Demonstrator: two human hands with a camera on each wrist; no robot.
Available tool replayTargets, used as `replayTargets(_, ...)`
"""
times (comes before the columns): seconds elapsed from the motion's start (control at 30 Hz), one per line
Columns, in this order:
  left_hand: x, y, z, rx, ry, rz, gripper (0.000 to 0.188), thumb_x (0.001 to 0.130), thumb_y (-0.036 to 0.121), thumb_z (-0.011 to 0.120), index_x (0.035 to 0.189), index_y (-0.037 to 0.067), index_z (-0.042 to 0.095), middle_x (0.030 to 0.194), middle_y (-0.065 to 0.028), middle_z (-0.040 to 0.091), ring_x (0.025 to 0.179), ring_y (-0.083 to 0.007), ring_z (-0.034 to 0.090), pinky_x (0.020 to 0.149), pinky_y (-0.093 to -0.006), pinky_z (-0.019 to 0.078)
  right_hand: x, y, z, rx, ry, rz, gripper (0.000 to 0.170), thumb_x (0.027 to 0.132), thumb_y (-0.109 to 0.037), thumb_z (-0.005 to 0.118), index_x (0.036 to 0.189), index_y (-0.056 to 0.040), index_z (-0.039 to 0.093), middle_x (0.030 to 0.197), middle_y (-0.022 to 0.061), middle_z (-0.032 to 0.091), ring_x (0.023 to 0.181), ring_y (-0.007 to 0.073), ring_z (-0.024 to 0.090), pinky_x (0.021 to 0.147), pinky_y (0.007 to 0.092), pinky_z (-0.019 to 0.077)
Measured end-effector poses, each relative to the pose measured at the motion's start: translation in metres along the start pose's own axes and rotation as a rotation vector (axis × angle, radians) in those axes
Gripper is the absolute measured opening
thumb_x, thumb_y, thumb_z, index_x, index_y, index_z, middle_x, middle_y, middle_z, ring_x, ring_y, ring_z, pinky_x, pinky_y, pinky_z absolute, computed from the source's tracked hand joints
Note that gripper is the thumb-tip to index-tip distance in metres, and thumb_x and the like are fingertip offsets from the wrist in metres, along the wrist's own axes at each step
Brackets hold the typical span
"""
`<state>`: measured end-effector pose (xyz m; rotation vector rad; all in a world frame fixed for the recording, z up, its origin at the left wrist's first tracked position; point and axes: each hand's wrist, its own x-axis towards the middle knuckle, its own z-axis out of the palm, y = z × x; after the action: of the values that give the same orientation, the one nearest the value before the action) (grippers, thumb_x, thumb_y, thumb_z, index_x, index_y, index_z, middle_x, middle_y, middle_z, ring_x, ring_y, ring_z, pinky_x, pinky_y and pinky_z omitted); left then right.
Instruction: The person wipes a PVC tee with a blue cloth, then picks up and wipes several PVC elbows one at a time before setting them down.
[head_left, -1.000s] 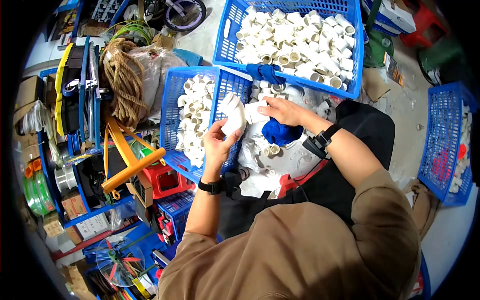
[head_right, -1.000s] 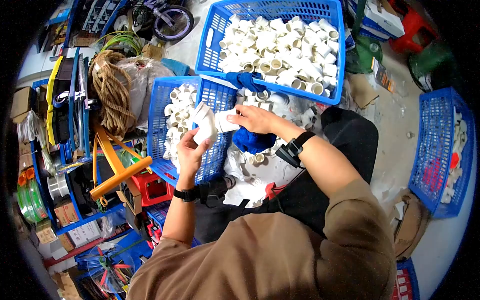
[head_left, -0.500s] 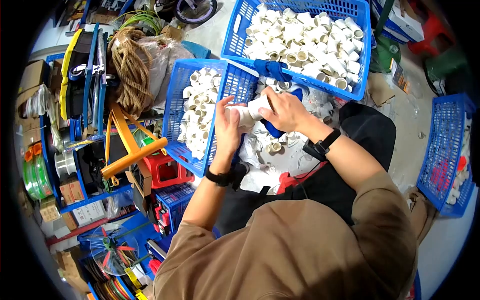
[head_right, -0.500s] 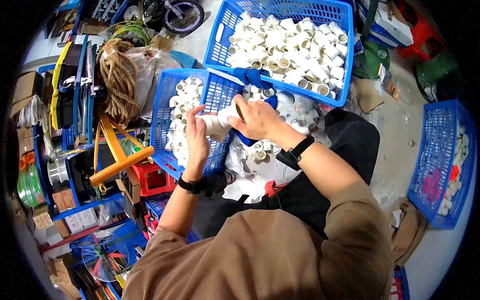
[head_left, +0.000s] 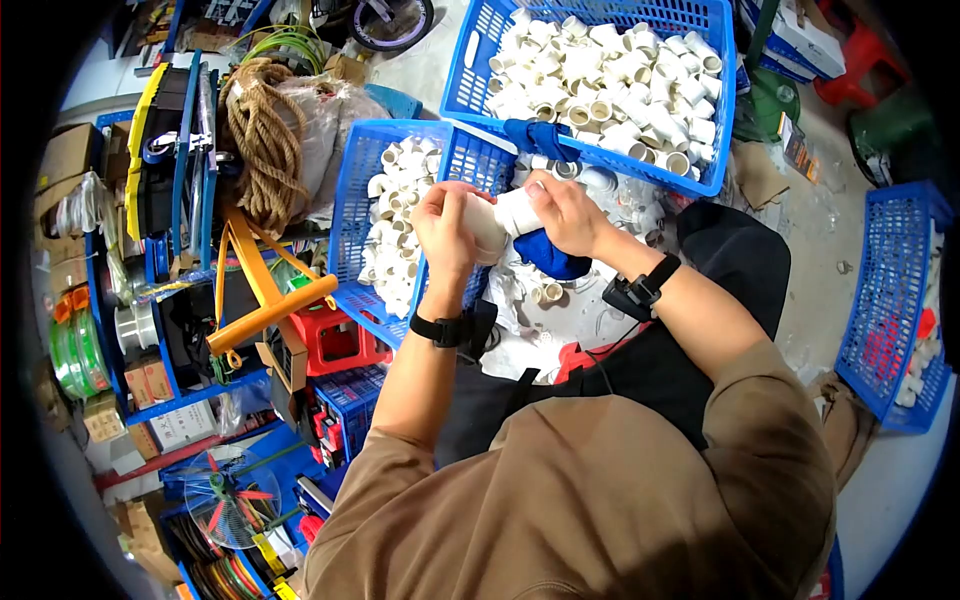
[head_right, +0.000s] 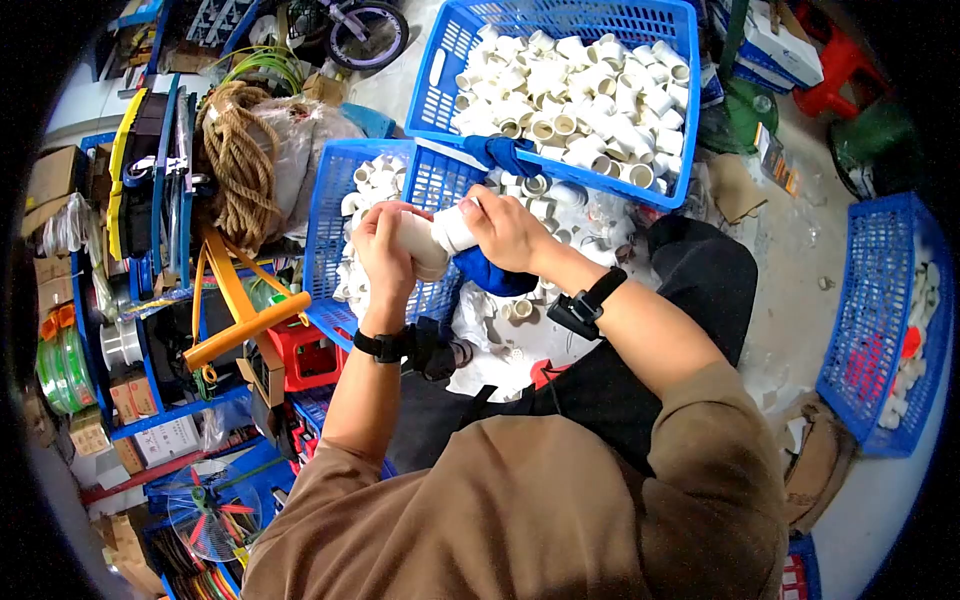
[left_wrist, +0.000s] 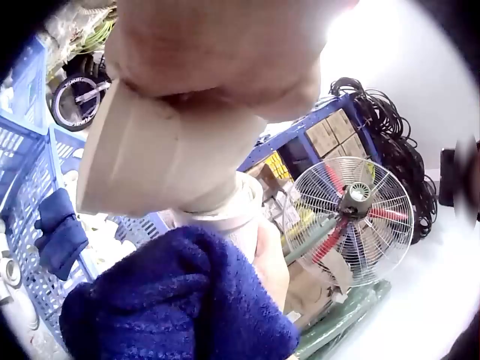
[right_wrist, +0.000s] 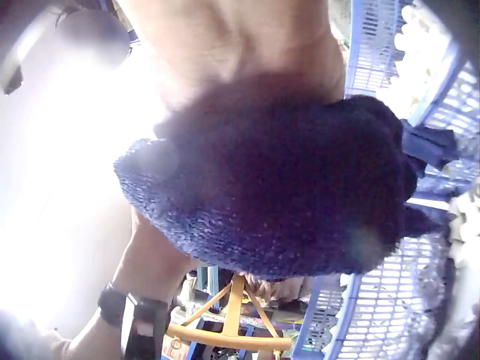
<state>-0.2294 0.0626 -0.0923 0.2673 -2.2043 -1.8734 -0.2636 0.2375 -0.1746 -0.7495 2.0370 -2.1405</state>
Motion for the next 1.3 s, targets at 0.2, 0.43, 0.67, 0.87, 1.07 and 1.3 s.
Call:
replayTargets(0.2, 0.021, -0.016, -0.008, -0.064, 0.038, -0.546, 0.034, 0.090, 0.028, 0.059, 0.081, -0.003, 0.066, 0.074, -0.0100, 0.067, 0.061, -0.0191, 0.061, 0.060, -0.0323, 0.0485, -0.001, -0.013, -0.007, -0.345, -0.133, -0.153, 0.039, 0.102, -0.038, 0.045, 0.102, 0.0006, 0.049, 0.062, 0.0256, 0.060, 0.063, 0.0478, 0.062, 0.060, 0.0556, 0.0488)
replayTargets(0.43, 0.009, -0.008, -0.008, 0.577, 0.112, 0.122, 0.028, 0.089, 0.026, 0.065, 0.085, -0.002, 0.070, 0.067, -0.0107, 0.067, 0.059, -0.0191, 0.064, 0.060, -0.0321, 0.0492, -0.001, 0.005, 0.005, -0.197, -0.017, 0.168, 0.052, 0.104, -0.044, 0.035, 0.095, 0.0020, 0.058, 0.078, 0.0316, 0.064, 0.080, 0.0506, 0.063, 0.074, 0.0572, 0.0488)
replayTargets(0.67, 0.027, 0.008, -0.075, 0.926, 0.072, 0.479, 0.016, 0.087, 0.019, 0.071, 0.093, 0.005, 0.066, 0.079, -0.0141, 0.068, 0.070, -0.0264, 0.068, 0.063, -0.0349, 0.0506, 0.018, 0.073, -0.050, -0.254, -0.211, 0.792, 0.080, 0.099, -0.060, 0.032, 0.105, 0.0129, 0.065, 0.108, 0.0322, 0.066, 0.108, 0.0378, 0.063, 0.096, 0.0438, 0.0442)
replayTargets(0.87, 0.028, -0.108, -0.111, 0.681, 0.158, 0.013, 0.054, 0.094, 0.033, 0.069, 0.125, -0.008, 0.052, 0.127, -0.0264, 0.057, 0.114, -0.0262, 0.059, 0.093, -0.0344, 0.0491, 0.017, 0.086, -0.051, -0.386, -0.212, 0.763, 0.082, 0.099, -0.062, 0.035, 0.124, 0.0126, 0.058, 0.127, 0.0354, 0.057, 0.124, 0.0438, 0.055, 0.105, 0.0429, 0.0408)
replayTargets(1.07, -0.030, -0.095, -0.025, 0.642, -0.668, -0.312, 0.071, 0.089, 0.037, 0.075, 0.139, -0.003, 0.047, 0.133, -0.0216, 0.058, 0.124, -0.0301, 0.057, 0.104, -0.0405, 0.0451, 0.017, 0.064, -0.024, -0.328, -0.124, 0.600, 0.080, 0.097, -0.066, 0.037, 0.116, 0.0081, 0.059, 0.119, 0.0357, 0.061, 0.116, 0.0472, 0.058, 0.099, 0.0462, 0.0438)
replayTargets(1.3, -0.041, -0.076, 0.011, 0.130, -0.188, -0.320, 0.023, 0.094, 0.017, 0.070, 0.108, 0.007, 0.056, 0.096, -0.0022, 0.064, 0.086, -0.0098, 0.057, 0.079, -0.0264, 0.0470, 0.020, 0.045, -0.010, 0.183, 0.040, 0.433, 0.061, 0.100, -0.060, 0.047, 0.105, 0.0006, 0.054, 0.092, 0.0101, 0.061, 0.080, 0.0163, 0.057, 0.076, 0.0320, 0.0489)
